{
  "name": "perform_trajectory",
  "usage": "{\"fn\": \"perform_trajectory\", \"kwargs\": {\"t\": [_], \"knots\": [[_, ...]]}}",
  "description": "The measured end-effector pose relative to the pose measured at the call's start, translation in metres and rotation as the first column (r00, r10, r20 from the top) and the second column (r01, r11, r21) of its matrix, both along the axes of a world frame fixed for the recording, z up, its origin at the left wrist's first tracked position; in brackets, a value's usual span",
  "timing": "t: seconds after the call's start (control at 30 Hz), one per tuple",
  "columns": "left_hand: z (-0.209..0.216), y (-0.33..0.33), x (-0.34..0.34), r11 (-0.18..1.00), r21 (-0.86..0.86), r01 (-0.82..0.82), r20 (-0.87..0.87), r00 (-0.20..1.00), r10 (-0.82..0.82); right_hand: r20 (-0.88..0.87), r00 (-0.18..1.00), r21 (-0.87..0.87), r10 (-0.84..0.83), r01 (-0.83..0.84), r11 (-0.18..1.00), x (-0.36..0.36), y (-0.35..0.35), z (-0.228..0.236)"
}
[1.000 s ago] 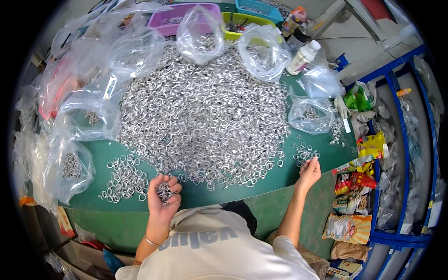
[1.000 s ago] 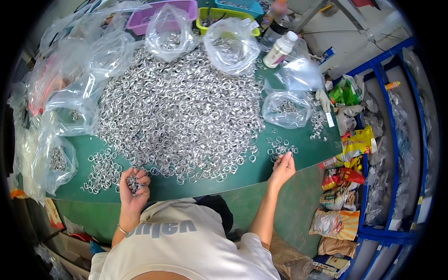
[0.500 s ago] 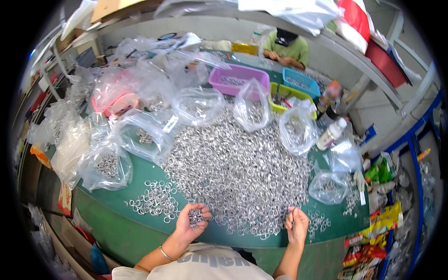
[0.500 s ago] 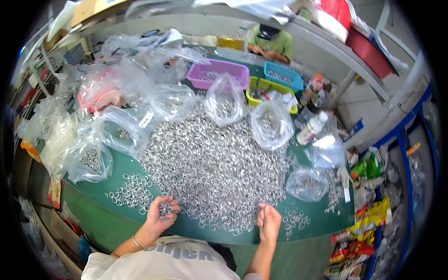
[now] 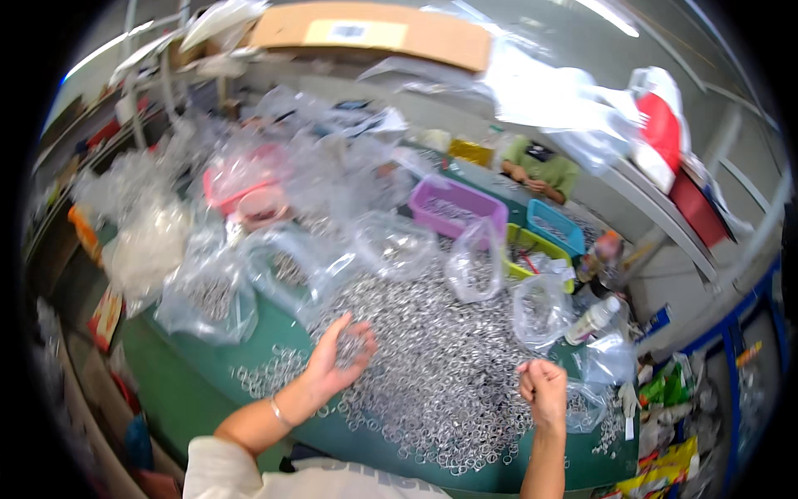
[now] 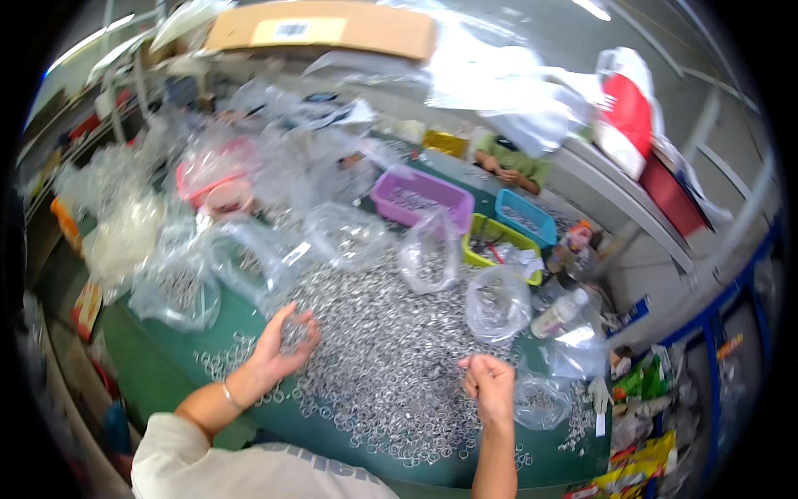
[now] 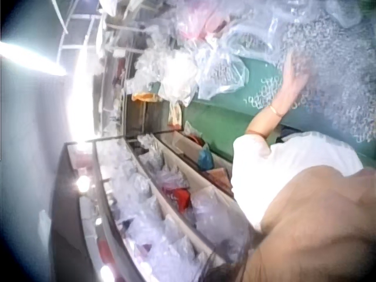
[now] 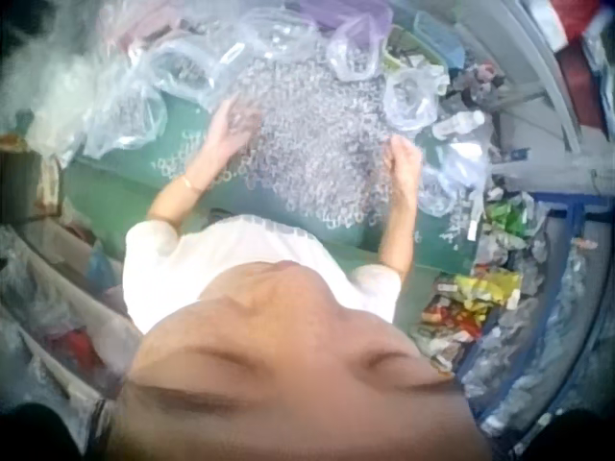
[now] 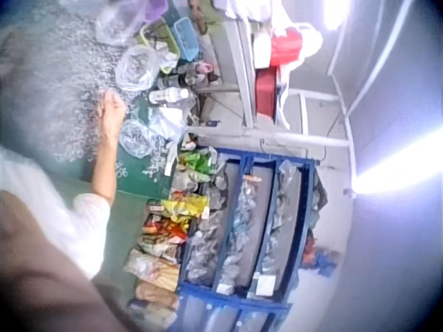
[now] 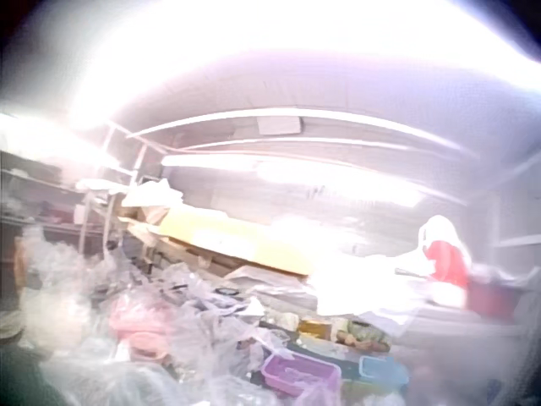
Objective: The person sorts small metal rings from a large pile on a workbench and places them into plastic bags.
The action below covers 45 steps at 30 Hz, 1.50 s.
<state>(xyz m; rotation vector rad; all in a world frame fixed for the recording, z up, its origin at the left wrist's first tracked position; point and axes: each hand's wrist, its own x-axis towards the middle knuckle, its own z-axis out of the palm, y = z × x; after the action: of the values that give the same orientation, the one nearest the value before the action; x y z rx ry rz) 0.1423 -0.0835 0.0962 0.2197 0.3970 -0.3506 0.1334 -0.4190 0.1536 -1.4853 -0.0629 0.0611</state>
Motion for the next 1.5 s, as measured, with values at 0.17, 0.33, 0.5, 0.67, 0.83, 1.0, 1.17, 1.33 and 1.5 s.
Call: {"fn": "perform_trajectory", "kwargs": {"t": [0.17,0.33,0.5,0.67,0.83,1.0,1.17,1.33,1.5], "knots": [[0.017,0.006,0.003,0.982,-0.092,-0.168,0.022,0.985,0.170,-0.077,0.988,0.080,0.134,-0.128,0.989,0.007,0.036,-0.004],[0.017,0.020,-0.007,0.956,-0.139,-0.260,0.086,0.958,0.273,-0.219,0.939,0.092,0.266,-0.252,0.963,-0.003,0.058,-0.033],[-0.022,0.062,0.006,0.851,-0.104,-0.514,-0.033,0.857,0.514,-0.356,0.858,0.130,0.371,-0.348,0.928,-0.018,0.076,-0.061],[-0.035,0.117,0.070,0.726,0.138,-0.674,0.003,0.733,0.680,-0.459,0.792,0.201,0.403,-0.349,0.915,-0.032,0.083,-0.086],[-0.032,0.132,0.134,0.631,0.261,-0.730,0.118,0.673,0.730,-0.489,0.763,0.191,0.423,-0.380,0.905,-0.036,0.095,-0.088],[-0.062,0.135,0.127,0.642,0.554,-0.530,0.231,0.839,0.493,-0.476,0.740,0.210,0.476,-0.430,0.878,-0.030,0.085,-0.082],[0.017,0.079,0.069,0.332,0.560,-0.759,0.545,0.639,0.543,-0.455,0.794,0.141,0.404,-0.384,0.913,-0.016,0.065,-0.059],[0.102,0.050,0.068,0.103,0.425,-0.899,0.902,0.430,0.029,-0.393,0.834,0.078,0.387,-0.389,0.918,-0.006,0.062,-0.045],[0.214,-0.030,0.123,-0.154,-0.114,-0.981,0.753,0.015,-0.657,-0.401,0.856,-0.024,0.328,-0.367,0.930,-0.010,0.064,-0.020]]}}
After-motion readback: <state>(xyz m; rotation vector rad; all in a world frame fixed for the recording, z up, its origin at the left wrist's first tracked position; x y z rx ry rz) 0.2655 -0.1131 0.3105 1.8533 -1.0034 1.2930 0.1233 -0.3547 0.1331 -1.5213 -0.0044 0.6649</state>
